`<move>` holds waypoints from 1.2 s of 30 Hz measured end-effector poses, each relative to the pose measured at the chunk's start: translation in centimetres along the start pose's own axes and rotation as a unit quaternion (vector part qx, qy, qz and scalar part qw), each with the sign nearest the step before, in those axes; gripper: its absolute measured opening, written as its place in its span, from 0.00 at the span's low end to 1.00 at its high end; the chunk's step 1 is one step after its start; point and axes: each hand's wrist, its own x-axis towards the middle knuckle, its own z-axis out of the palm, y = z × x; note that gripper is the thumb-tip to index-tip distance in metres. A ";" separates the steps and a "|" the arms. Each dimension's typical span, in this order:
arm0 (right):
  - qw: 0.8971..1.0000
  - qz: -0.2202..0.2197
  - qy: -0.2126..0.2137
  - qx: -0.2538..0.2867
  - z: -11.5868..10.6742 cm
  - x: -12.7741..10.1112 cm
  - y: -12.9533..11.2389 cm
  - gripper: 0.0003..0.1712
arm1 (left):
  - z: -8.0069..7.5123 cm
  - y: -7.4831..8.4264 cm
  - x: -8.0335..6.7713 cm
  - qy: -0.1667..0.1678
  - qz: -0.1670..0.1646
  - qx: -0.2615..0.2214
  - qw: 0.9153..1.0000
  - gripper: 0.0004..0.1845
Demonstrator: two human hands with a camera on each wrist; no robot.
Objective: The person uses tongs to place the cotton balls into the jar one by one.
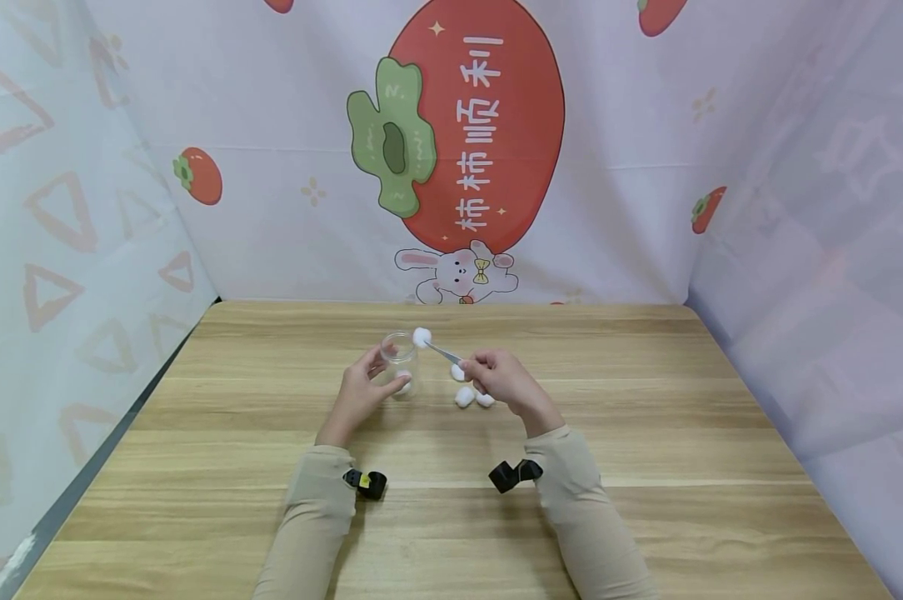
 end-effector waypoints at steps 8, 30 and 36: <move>1.000 -0.004 0.000 -0.004 0.2 0.3 0.0 0.17 | -0.1 -0.1 0.0 0.000 -0.001 -0.002 1.000 0.32; 1.000 0.001 -0.002 -0.008 1.2 0.7 -0.8 0.17 | -0.1 -0.1 -0.1 0.001 -0.010 0.003 1.000 0.33; 1.000 0.004 -0.004 -0.009 1.3 0.9 -0.8 0.17 | 0.0 -0.2 -0.1 0.001 -0.003 0.008 1.000 0.34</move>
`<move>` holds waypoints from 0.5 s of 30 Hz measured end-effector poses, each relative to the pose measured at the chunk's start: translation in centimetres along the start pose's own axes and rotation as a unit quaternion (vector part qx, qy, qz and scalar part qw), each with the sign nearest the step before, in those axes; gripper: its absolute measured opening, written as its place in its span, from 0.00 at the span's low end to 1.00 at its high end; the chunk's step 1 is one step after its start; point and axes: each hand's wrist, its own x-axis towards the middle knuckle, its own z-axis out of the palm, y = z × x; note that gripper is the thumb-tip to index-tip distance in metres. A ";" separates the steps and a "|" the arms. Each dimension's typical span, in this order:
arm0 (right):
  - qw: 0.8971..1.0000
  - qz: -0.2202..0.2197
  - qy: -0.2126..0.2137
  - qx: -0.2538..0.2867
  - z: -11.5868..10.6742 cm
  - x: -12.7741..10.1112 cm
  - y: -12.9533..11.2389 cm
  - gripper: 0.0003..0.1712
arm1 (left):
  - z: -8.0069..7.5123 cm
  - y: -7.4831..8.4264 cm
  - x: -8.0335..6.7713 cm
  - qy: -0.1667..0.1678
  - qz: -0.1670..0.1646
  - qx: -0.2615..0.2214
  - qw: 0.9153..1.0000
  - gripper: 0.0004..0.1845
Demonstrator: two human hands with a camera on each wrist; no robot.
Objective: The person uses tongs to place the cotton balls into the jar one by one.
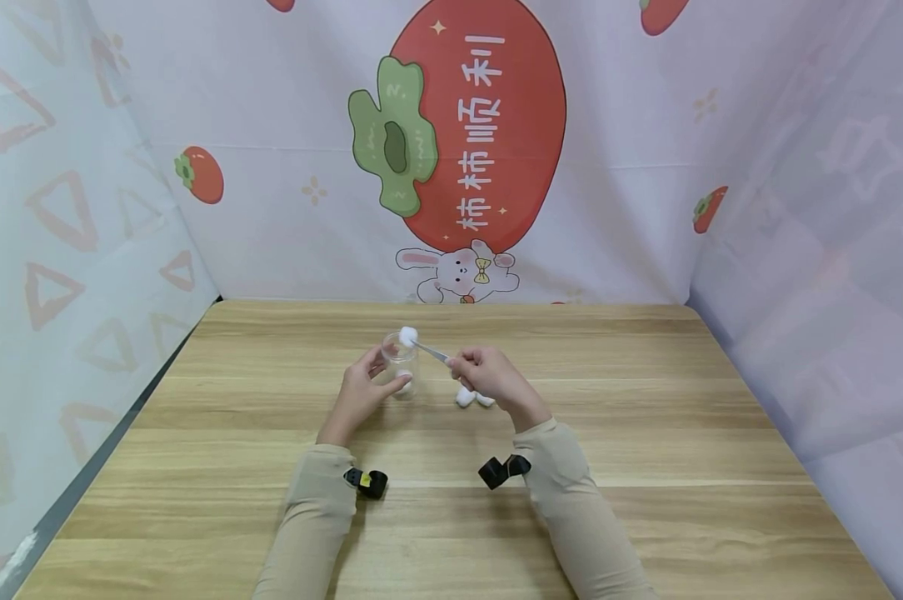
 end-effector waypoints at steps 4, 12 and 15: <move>1.000 -0.002 -0.002 0.004 0.1 0.2 0.0 0.17 | 0.0 0.0 0.0 -0.002 -0.001 -0.001 1.000 0.34; 1.000 -0.008 -0.006 0.004 0.2 0.4 0.3 0.17 | -0.1 0.2 0.0 -0.004 -0.013 -0.003 1.000 0.35; 1.000 -0.010 -0.007 0.000 0.2 0.5 0.4 0.17 | -0.1 0.3 0.0 -0.004 -0.015 -0.001 1.000 0.35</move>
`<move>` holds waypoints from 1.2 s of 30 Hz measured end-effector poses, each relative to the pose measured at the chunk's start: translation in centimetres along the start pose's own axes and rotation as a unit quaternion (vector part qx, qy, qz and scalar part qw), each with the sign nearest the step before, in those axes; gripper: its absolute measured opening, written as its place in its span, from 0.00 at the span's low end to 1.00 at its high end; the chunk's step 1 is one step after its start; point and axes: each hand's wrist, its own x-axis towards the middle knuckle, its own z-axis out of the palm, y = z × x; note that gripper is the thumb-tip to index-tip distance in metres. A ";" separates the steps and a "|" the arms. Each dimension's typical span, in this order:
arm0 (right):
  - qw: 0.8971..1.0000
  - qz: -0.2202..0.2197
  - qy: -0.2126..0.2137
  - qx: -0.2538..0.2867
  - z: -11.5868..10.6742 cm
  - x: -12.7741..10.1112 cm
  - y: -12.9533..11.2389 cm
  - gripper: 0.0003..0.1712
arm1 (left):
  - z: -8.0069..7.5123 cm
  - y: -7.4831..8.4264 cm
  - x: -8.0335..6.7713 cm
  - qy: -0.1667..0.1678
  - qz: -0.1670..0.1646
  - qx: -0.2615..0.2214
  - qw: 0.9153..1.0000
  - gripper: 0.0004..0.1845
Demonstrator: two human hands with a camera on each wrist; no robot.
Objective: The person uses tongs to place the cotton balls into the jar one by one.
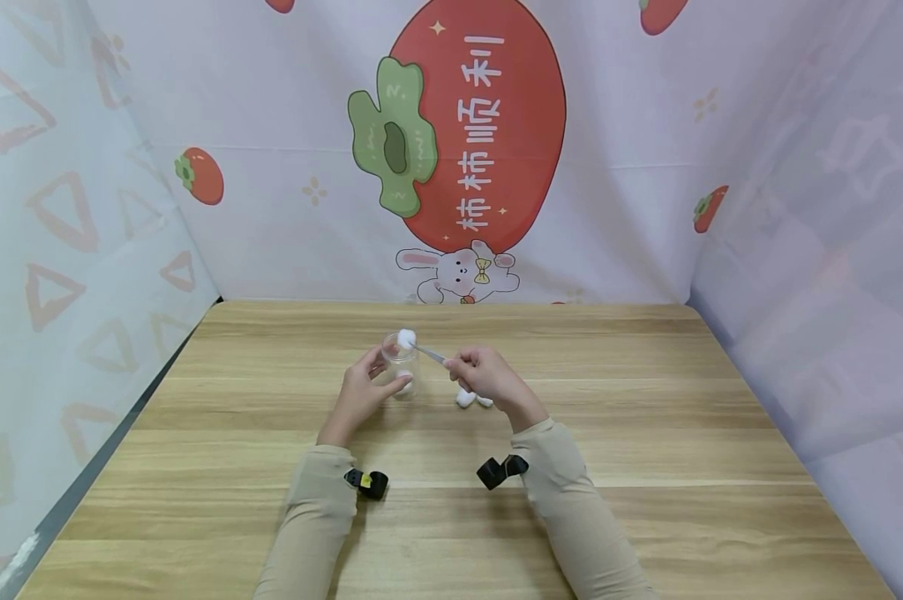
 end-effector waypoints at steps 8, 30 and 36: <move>1.000 -0.002 0.000 -0.001 0.0 0.0 0.1 0.17 | 0.0 -0.1 0.0 0.000 -0.006 0.000 1.000 0.35; 1.000 0.005 -0.016 -0.001 0.0 0.0 0.1 0.16 | 0.1 -0.1 0.1 -0.001 -0.002 -0.002 1.000 0.33; 1.000 0.013 -0.013 0.008 -0.2 -0.2 0.1 0.16 | 0.1 -0.3 0.1 0.000 0.002 -0.010 1.000 0.33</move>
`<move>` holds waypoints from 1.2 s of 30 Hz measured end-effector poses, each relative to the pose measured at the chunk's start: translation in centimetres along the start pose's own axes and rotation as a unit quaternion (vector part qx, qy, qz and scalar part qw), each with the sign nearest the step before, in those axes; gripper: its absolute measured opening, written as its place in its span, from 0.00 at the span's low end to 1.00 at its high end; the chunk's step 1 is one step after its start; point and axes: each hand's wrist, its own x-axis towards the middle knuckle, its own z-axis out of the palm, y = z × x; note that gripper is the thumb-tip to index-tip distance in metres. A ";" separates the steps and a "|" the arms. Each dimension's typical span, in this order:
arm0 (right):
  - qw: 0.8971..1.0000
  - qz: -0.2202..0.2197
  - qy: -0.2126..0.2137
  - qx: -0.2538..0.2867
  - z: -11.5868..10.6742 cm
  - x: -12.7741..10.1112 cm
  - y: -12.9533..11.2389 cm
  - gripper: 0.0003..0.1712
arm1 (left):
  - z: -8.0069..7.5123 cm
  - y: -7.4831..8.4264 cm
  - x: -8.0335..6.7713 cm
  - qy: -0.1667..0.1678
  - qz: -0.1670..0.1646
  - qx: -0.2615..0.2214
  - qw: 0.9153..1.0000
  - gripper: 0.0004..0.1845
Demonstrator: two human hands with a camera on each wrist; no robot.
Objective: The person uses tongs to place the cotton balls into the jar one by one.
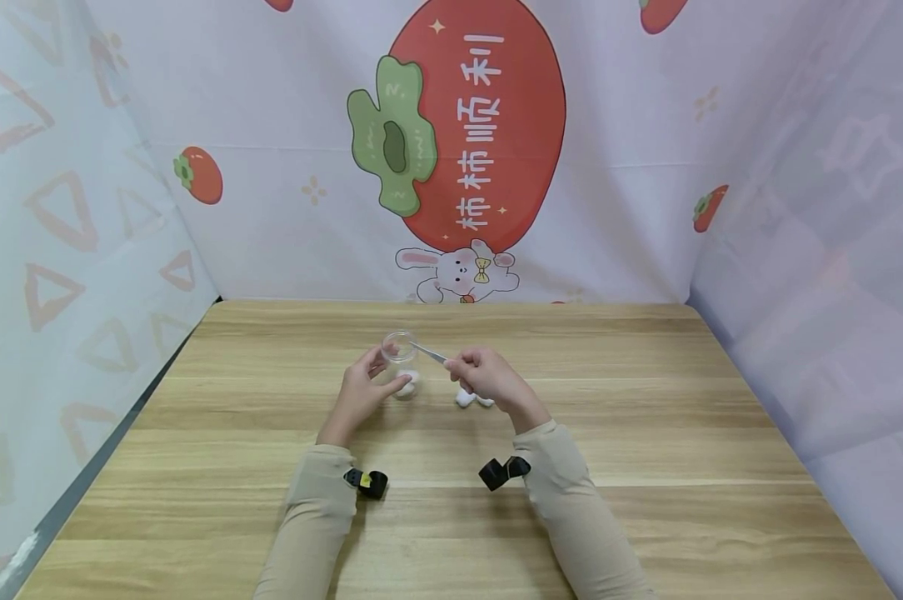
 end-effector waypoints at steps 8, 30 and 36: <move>1.000 0.001 0.008 0.005 -0.5 -0.4 0.3 0.18 | 0.0 -0.3 0.1 -0.001 -0.003 -0.006 1.000 0.32; 1.000 0.000 0.005 0.022 -1.4 -1.0 1.4 0.18 | 0.0 0.6 -0.1 -0.005 -0.019 0.001 1.000 0.34; 0.999 0.014 0.008 0.031 -1.4 -1.2 1.8 0.19 | 0.1 -0.1 0.0 -0.001 -0.011 -0.005 1.000 0.33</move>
